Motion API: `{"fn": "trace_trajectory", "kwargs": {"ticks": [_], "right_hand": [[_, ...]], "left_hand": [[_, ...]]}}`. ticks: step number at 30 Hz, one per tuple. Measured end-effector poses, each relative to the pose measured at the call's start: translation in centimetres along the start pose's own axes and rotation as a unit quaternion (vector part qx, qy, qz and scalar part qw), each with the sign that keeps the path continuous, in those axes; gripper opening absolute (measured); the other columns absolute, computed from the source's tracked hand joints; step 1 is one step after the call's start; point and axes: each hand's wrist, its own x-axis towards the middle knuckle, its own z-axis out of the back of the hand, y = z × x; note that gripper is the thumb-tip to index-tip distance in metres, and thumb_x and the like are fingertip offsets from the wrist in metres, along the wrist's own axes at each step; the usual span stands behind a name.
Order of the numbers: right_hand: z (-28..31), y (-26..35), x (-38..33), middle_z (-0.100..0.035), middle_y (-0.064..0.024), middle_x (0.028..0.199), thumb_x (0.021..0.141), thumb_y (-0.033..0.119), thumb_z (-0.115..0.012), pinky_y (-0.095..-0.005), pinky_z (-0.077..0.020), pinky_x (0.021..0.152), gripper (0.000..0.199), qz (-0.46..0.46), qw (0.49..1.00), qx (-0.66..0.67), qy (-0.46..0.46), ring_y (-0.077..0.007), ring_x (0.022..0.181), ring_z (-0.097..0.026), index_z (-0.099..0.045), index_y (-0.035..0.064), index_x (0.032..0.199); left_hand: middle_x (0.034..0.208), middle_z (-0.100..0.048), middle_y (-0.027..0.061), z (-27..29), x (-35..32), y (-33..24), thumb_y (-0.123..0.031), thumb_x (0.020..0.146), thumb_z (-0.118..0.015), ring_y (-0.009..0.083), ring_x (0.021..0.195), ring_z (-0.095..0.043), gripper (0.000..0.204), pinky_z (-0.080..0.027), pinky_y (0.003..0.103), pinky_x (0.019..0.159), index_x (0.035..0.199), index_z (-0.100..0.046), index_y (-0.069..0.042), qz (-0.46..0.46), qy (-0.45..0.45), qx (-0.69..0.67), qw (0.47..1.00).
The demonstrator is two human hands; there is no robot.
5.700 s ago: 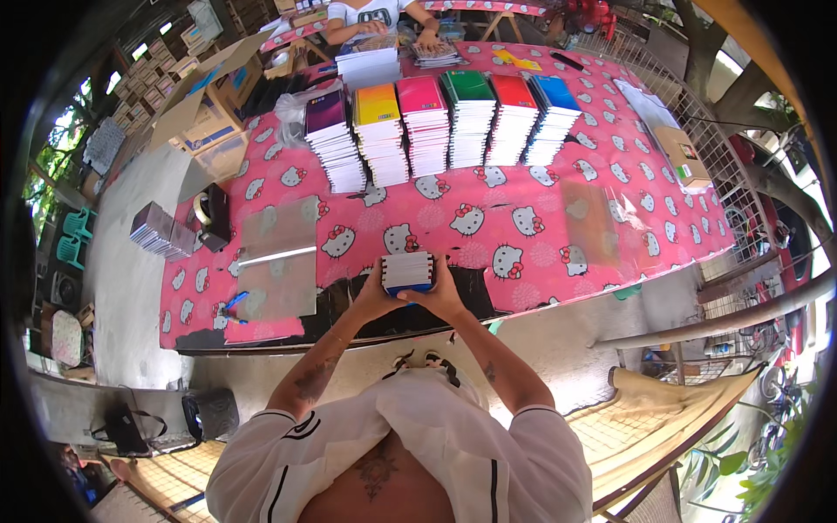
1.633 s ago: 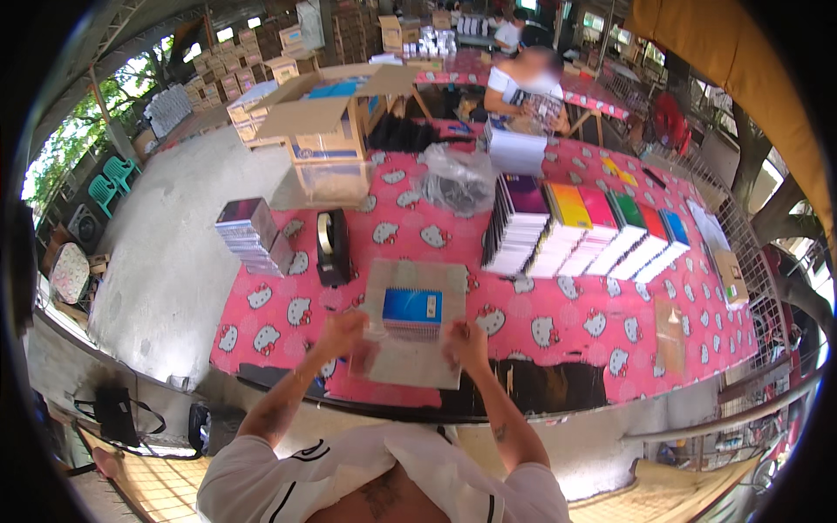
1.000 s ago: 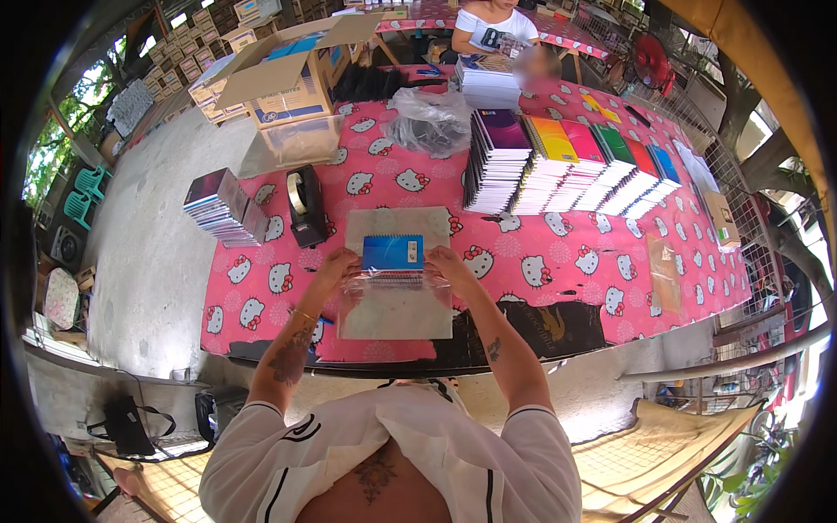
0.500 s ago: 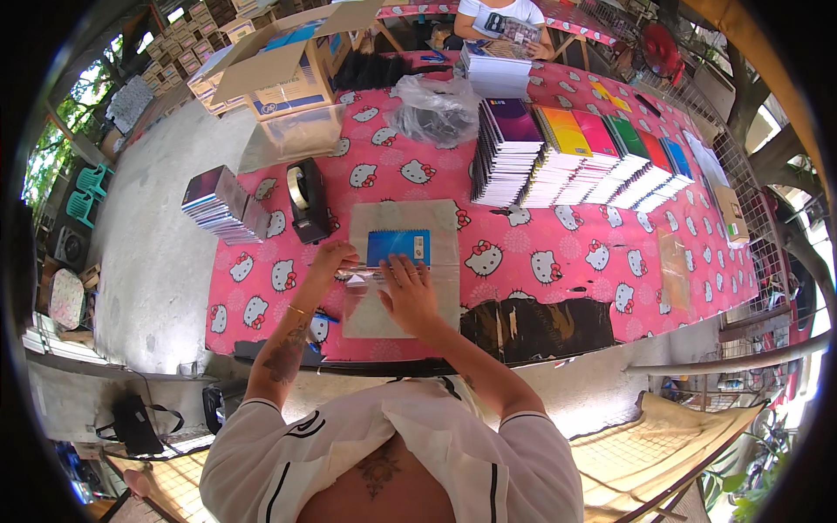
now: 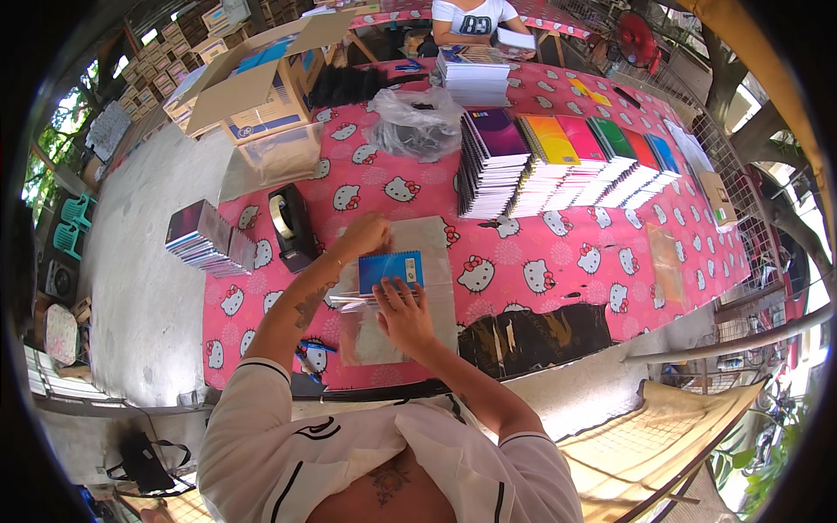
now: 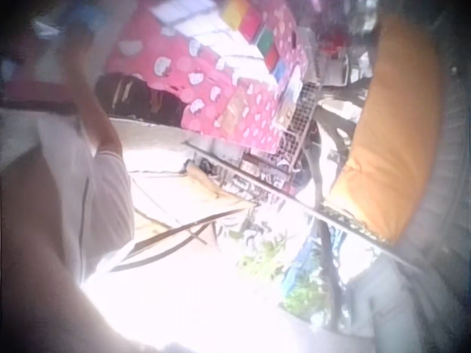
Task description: The person places small notebooks into plastic bags, seals them, and organizes the packaged items into stacks on a table.
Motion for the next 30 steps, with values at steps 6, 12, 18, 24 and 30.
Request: {"fn": "trace_trajectory", "kwargs": {"ticks": [6, 12, 18, 24, 30], "right_hand": [[0.3, 0.4, 0.2, -0.052, -0.0089, 0.141, 0.083, 0.021, -0.066, -0.0557, -0.0333, 0.108, 0.051, -0.016, 1.0, 0.008, 0.005, -0.0272, 0.132, -0.047, -0.058, 0.0125, 0.133], [0.1, 0.6, 0.3, -0.054, -0.0084, 0.136, 0.081, 0.02, -0.067, -0.0559, -0.0338, 0.107, 0.049, 0.004, 1.0, 0.013, -0.014, -0.0278, 0.13, -0.047, -0.06, 0.0114, 0.129], [0.2, 0.1, 0.5, -0.055, -0.0106, 0.132, 0.08, 0.022, -0.07, -0.0572, -0.033, 0.106, 0.049, -0.001, 1.0, 0.027, -0.013, -0.0304, 0.128, -0.047, -0.06, 0.0108, 0.127], [-0.8, -0.5, 0.1, -0.051, -0.0192, 0.138, 0.083, 0.028, -0.07, -0.0636, -0.0243, 0.112, 0.055, 0.034, 0.999, -0.001, 0.012, -0.0378, 0.136, -0.041, -0.057, 0.0088, 0.133], [-1.0, 0.6, 0.3, -0.044, -0.0208, 0.146, 0.089, 0.028, -0.061, -0.0649, -0.0181, 0.113, 0.058, 0.009, 0.991, 0.079, 0.107, -0.0396, 0.14, -0.037, -0.047, 0.0045, 0.141]], "left_hand": [[0.082, -0.067, 0.0166, 0.6, -0.4, -0.7, -0.01, 0.077, -0.067, 0.038, 0.086, -0.065, 0.005, -0.051, 0.049, 0.076, 0.078, -0.065, -0.005, -0.005, -0.048, -0.065, 0.997], [0.085, -0.069, 0.0137, 3.4, -1.5, -1.8, -0.011, 0.077, -0.071, 0.0334, 0.079, -0.068, 0.012, -0.053, 0.044, 0.068, 0.082, -0.062, -0.004, 0.063, -0.015, -0.185, 0.981], [0.087, -0.07, 0.0125, 5.1, -5.8, -7.5, -0.015, 0.081, -0.069, 0.0334, 0.079, -0.068, 0.01, -0.054, 0.044, 0.068, 0.086, -0.067, -0.006, 0.026, -0.087, -0.101, 0.991], [0.084, -0.069, 0.0113, 1.4, -9.4, -11.7, -0.01, 0.084, -0.063, 0.0345, 0.077, -0.068, 0.006, -0.055, 0.046, 0.068, 0.086, -0.068, -0.009, 0.093, -0.128, -0.028, 0.987], [0.083, -0.069, 0.0119, -0.2, -12.2, -11.0, -0.012, 0.087, -0.059, 0.0345, 0.076, -0.068, 0.015, -0.054, 0.046, 0.067, 0.097, -0.069, -0.013, 0.129, -0.174, -0.101, 0.971]]}}
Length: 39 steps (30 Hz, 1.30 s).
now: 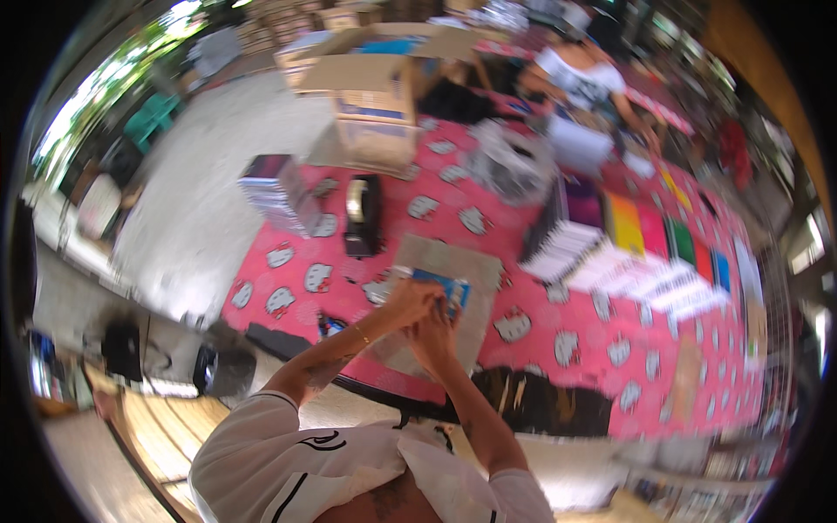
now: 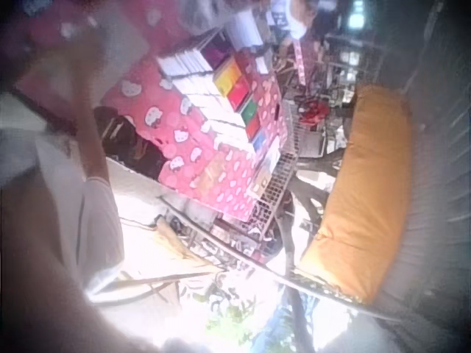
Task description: The person places small notebooks into plastic bags, seals them, and organizes the packaged items into stacks on a table.
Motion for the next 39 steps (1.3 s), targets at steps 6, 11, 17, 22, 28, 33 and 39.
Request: {"fn": "trace_trajectory", "kwargs": {"ticks": [6, 11, 17, 22, 28, 33, 39], "right_hand": [[0.3, -10.4, 3.3, -0.05, -0.0226, 0.117, 0.08, -0.005, -0.058, -0.0453, -0.0364, 0.105, 0.047, -0.118, 0.945, 0.22, -0.211, -0.0365, 0.118, -0.046, -0.049, -0.0029, 0.126], [2.8, -17.5, 4.3, -0.058, -0.0189, 0.116, 0.082, 0.002, -0.071, -0.0421, -0.048, 0.093, 0.037, -0.23, 0.729, 0.644, 0.043, -0.0287, 0.109, -0.056, -0.058, -0.0056, 0.115], [2.6, -15.3, 2.1, -0.053, -0.0113, 0.129, 0.077, 0.013, -0.078, -0.0408, -0.0462, 0.096, 0.056, 0.024, 0.912, 0.312, -0.265, -0.0249, 0.118, -0.054, -0.056, 0.0, 0.127], [4.7, -7.6, 0.8, -0.056, -0.0088, 0.121, 0.075, 0.029, -0.078, -0.0438, -0.0406, 0.098, 0.06, 0.144, 0.985, -0.08, -0.044, -0.0282, 0.115, -0.054, -0.059, 0.006, 0.127], [4.9, -7.5, 0.2, -0.057, -0.0067, 0.115, 0.078, 0.029, -0.075, -0.0412, -0.0416, 0.092, 0.055, 0.153, 0.978, -0.121, -0.073, -0.0259, 0.107, -0.056, -0.061, 0.0071, 0.126], [5.4, -7.2, 0.6, -0.057, -0.0071, 0.113, 0.078, 0.03, -0.075, -0.0406, -0.0425, 0.091, 0.055, 0.143, 0.982, -0.11, -0.063, -0.0265, 0.104, -0.057, -0.06, 0.0072, 0.126], [5.0, -5.7, 0.7, -0.057, -0.0086, 0.115, 0.079, 0.031, -0.075, -0.042, -0.0431, 0.093, 0.053, 0.142, 0.982, -0.108, -0.062, -0.0261, 0.11, -0.057, -0.06, 0.0059, 0.124]], "left_hand": [[0.092, -0.07, 0.0138, -0.1, 2.8, -1.5, -0.017, 0.083, -0.063, 0.0348, 0.085, -0.069, 0.018, -0.054, 0.046, 0.074, 0.099, -0.069, -0.01, 0.02, 0.068, 0.017, 0.997], [0.114, -0.067, 0.0157, -2.7, -0.3, -0.8, -0.011, 0.078, -0.065, 0.0327, 0.103, -0.067, 0.03, -0.054, 0.042, 0.084, 0.108, -0.065, -0.005, -0.04, 0.027, 0.103, 0.993], [0.116, -0.065, 0.0178, -2.1, 0.3, -1.0, -0.012, 0.078, -0.065, 0.0337, 0.106, -0.065, 0.032, -0.053, 0.042, 0.089, 0.108, -0.063, -0.002, -0.037, 0.028, 0.142, 0.989], [0.113, -0.064, 0.0171, -1.3, 0.1, -1.2, -0.016, 0.077, -0.065, 0.0332, 0.107, -0.064, 0.033, -0.053, 0.041, 0.089, 0.107, -0.062, -0.001, -0.093, 0.015, 0.134, 0.987], [0.124, -0.06, 0.017, 4.1, -4.6, -0.9, -0.03, 0.088, -0.066, 0.038, 0.112, -0.058, 0.037, -0.047, 0.045, 0.097, 0.111, -0.065, -0.001, -0.042, -0.094, 0.261, 0.96], [0.098, -0.069, 0.017, 9.9, -1.6, 9.2, -0.023, 0.086, -0.071, 0.0325, 0.091, -0.066, 0.025, -0.052, 0.042, 0.081, 0.096, -0.071, -0.001, 0.177, -0.279, 0.091, 0.939], [0.082, -0.069, 0.0034, 12.4, 0.6, 14.6, -0.02, 0.081, -0.076, 0.0156, 0.069, -0.064, 0.021, -0.052, 0.036, 0.064, 0.093, -0.073, -0.003, 0.402, -0.233, -0.295, 0.835]]}}
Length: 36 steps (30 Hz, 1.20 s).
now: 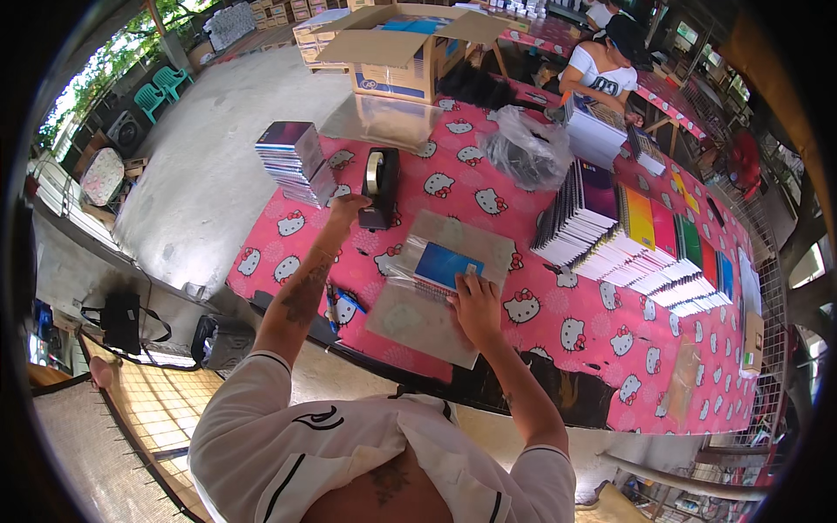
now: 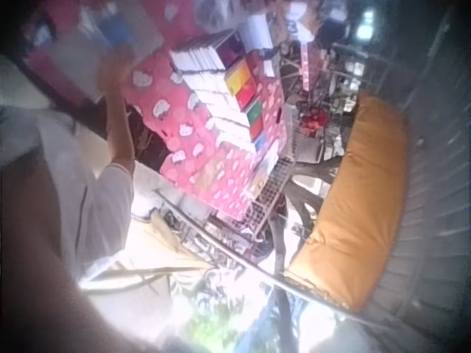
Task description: The person places small notebooks into plastic bags, seals them, and organizes the packaged items into stacks on a table.
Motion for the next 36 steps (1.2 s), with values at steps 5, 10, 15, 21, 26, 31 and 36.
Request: {"fn": "trace_trajectory", "kwargs": {"ticks": [5, 10, 15, 21, 26, 31, 36], "right_hand": [[-0.1, -1.8, -1.1, -0.057, -0.0082, 0.112, 0.079, 0.031, -0.074, -0.0418, -0.0431, 0.093, 0.053, -0.037, 0.999, 0.003, 0.002, -0.0261, 0.11, -0.057, -0.06, 0.0061, 0.124], [-0.3, -1.3, -0.7, -0.056, -0.0071, 0.11, 0.079, 0.031, -0.074, -0.041, -0.0427, 0.093, 0.052, -0.005, 1.0, 0.013, -0.005, -0.0249, 0.11, -0.056, -0.061, 0.0061, 0.123], [-0.5, -2.1, -1.2, -0.057, -0.0059, 0.111, 0.078, 0.032, -0.074, -0.0402, -0.0426, 0.093, 0.051, -0.004, 0.999, 0.015, -0.029, -0.0237, 0.112, -0.057, -0.062, 0.0076, 0.121], [-0.6, -1.9, -0.8, -0.059, -0.0046, 0.106, 0.075, 0.035, -0.075, -0.0418, -0.0435, 0.089, 0.05, 0.009, 0.998, 0.03, -0.056, -0.0237, 0.105, -0.06, -0.063, 0.0092, 0.117], [1.0, -1.6, -0.7, -0.058, -0.0067, 0.107, 0.078, 0.042, -0.074, -0.0446, -0.0391, 0.092, 0.05, -0.018, 0.998, 0.054, -0.015, -0.026, 0.113, -0.054, -0.064, 0.0127, 0.118], [0.0, -2.8, 1.2, -0.057, -0.0067, 0.113, 0.085, 0.051, -0.068, -0.0455, -0.0376, 0.096, 0.055, -0.033, 0.998, 0.063, 0.003, -0.0275, 0.115, -0.051, -0.064, 0.0148, 0.125], [-2.6, -9.6, 6.5, -0.064, -0.0134, 0.119, 0.095, 0.057, -0.055, -0.0405, -0.0444, 0.091, 0.056, -0.118, 0.911, 0.31, 0.244, -0.0287, 0.101, -0.063, -0.063, 0.0154, 0.13]], "left_hand": [[0.076, -0.07, 0.0029, -5.1, -4.3, 1.2, -0.022, 0.081, -0.074, 0.0155, 0.065, -0.066, 0.017, -0.054, 0.035, 0.064, 0.086, -0.074, -0.005, 0.029, -0.054, -0.197, 0.979], [0.071, -0.071, 0.0132, -1.1, -3.2, 1.5, -0.022, 0.079, -0.069, 0.0265, 0.068, -0.071, 0.017, -0.055, 0.041, 0.065, 0.08, -0.075, -0.005, -0.122, -0.179, 0.469, 0.856], [0.072, -0.071, 0.0129, -6.6, -9.9, -3.1, -0.031, 0.078, -0.069, 0.0302, 0.069, -0.071, 0.027, -0.055, 0.041, 0.066, 0.083, -0.076, -0.006, -0.131, 0.105, 0.258, 0.951], [0.086, -0.073, 0.0191, -16.0, -14.7, -2.5, -0.042, 0.079, -0.072, 0.0353, 0.088, -0.071, 0.038, -0.053, 0.046, 0.083, 0.086, -0.076, -0.005, -0.125, 0.143, 0.456, 0.869], [0.1, -0.071, 0.0216, -14.5, -14.8, -3.1, -0.056, 0.081, -0.069, 0.0406, 0.1, -0.067, 0.055, -0.045, 0.052, 0.095, 0.1, -0.072, -0.004, -0.14, 0.188, 0.569, 0.788], [0.089, -0.069, 0.0182, -13.0, -17.1, -2.2, -0.044, 0.08, -0.074, 0.0406, 0.092, -0.065, 0.041, -0.043, 0.054, 0.089, 0.097, -0.068, -0.008, -0.249, 0.144, 0.532, 0.796], [0.101, -0.062, 0.0169, -15.0, -21.1, -0.2, -0.023, 0.085, -0.072, 0.0345, 0.085, -0.062, 0.036, -0.046, 0.05, 0.085, 0.116, -0.062, -0.009, -0.551, 0.129, 0.39, 0.726]]}}
